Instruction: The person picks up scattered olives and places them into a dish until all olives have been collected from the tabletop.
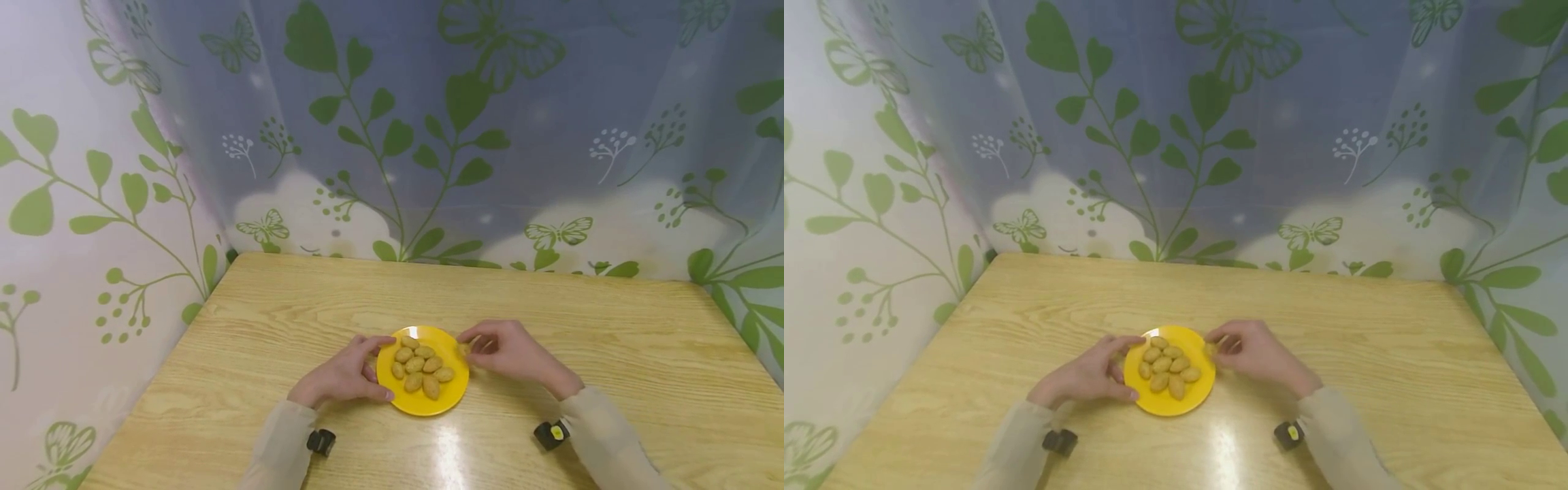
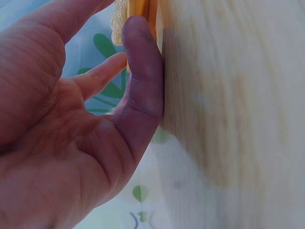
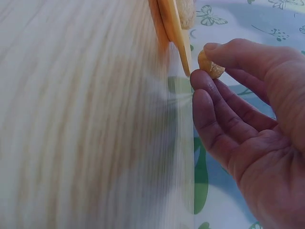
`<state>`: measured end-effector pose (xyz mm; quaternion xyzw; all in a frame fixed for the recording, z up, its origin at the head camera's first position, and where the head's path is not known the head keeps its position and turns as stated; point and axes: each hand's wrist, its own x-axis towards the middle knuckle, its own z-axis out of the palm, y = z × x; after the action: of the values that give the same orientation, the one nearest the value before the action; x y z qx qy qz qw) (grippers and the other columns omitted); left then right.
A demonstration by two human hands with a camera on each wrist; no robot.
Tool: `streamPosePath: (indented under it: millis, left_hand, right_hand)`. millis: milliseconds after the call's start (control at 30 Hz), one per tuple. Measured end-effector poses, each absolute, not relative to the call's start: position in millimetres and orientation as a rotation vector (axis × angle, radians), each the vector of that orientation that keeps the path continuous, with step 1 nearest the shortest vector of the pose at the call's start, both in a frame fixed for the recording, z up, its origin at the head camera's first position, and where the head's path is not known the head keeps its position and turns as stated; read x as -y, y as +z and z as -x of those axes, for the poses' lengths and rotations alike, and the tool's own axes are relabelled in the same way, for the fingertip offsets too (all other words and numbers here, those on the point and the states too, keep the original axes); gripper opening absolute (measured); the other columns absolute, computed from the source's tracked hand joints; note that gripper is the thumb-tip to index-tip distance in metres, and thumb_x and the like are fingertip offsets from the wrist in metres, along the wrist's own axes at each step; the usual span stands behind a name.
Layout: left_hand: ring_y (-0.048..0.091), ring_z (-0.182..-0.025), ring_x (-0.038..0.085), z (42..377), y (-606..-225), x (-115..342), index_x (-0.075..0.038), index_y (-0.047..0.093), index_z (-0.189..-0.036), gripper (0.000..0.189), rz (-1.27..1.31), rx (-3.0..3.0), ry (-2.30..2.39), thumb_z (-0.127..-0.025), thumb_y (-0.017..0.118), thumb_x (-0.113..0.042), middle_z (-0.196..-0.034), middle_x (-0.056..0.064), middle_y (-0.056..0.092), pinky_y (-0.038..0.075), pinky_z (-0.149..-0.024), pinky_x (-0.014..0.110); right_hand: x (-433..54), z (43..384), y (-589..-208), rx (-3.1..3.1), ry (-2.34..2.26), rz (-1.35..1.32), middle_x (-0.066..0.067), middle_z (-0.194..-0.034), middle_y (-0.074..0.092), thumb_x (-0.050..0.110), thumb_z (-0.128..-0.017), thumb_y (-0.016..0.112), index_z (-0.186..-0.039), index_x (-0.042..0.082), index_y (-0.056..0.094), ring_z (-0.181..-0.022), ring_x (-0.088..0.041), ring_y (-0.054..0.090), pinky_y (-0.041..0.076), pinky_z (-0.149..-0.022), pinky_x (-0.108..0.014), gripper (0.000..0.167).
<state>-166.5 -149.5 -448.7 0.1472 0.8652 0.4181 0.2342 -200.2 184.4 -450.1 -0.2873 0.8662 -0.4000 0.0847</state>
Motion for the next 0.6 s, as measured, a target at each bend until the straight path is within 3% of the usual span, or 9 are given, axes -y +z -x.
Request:
streamPosePath:
  millis: [600]
  left_hand:
    - [0.061, -0.091, 0.015, 166.3, -448.5, 149.9, -0.022, 0.043, -0.154, 0.087, -0.414, -2.371, 1.148, -0.08, 0.089, -0.025, -0.14, 0.015, 0.041, 0.051, -0.084, 0.029]
  right_hand:
    - [-164.0, 203.8, -453.0, -2.545, -1.166, 0.911, -0.002, -0.104, 0.076, 0.016, -0.088, 0.08, -0.112, 0.013, 0.076, -0.083, -0.005, 0.066, 0.057, -0.075, -0.022, 0.024]
